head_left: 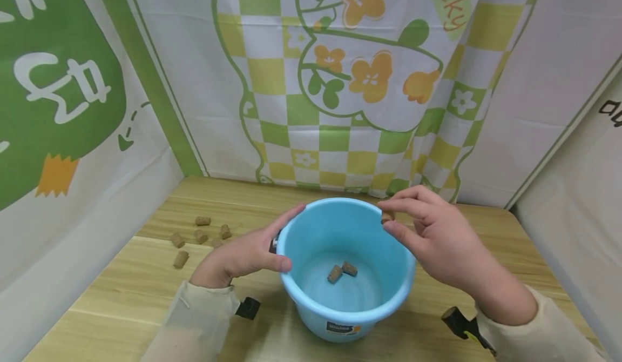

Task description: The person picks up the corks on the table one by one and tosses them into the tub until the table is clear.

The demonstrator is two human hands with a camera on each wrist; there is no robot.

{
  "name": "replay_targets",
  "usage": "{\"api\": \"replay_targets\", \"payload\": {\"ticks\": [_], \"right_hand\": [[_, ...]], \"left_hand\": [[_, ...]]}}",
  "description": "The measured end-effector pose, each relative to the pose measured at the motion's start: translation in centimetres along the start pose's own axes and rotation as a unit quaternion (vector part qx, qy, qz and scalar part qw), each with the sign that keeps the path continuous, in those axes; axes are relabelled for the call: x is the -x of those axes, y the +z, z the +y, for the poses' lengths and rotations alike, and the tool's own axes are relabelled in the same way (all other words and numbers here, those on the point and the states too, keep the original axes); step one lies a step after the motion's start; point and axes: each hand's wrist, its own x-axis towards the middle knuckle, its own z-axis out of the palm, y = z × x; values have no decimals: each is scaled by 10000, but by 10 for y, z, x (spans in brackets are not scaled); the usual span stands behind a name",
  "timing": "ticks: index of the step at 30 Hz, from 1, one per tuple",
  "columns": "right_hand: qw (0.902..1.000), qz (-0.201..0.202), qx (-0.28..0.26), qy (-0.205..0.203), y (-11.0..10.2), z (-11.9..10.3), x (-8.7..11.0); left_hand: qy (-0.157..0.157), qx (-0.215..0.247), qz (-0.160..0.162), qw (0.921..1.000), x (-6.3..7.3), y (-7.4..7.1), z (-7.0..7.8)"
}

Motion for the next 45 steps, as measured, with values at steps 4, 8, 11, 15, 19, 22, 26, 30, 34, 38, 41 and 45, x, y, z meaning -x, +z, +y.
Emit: {"api": "replay_targets", "payload": {"ticks": [4,8,11,15,19,22,26,30,34,38,41,45], "right_hand": [[9999,-40,67,-102,2,-3,-1],[9998,-115,108,-108,3,-6,-2],[9997,-187,105,-84,4,-7,-3],[9996,-240,110,-107,6,-8,-4],[9993,-264,122,-215,8,-8,-4],[9992,-279,112,-279,9,-8,-4],[9992,-271,77,-270,10,-7,-4],[9994,-300,60,-144,10,-6,-4],[9992,-396,73,73,8,-4,-4],[9981,-487,172,333,7,-2,-3],[9973,-533,217,465,6,-1,-3],[9968,-547,190,551,5,1,-2]], "left_hand": [[-15,-18,34,10000,0,0,0],[-27,-49,57,10000,0,1,1],[-42,-48,70,10000,0,1,1],[-51,-51,90,9999,1,1,1],[-33,-2,63,10000,1,1,1],[-44,23,51,10000,1,1,1],[-26,11,45,10000,1,1,0],[3,12,36,10000,0,1,-1],[21,33,19,10000,0,1,-1],[10,38,25,10000,-1,1,-1],[-16,20,48,10000,0,1,-1],[-37,12,48,10000,0,1,-1]]}}
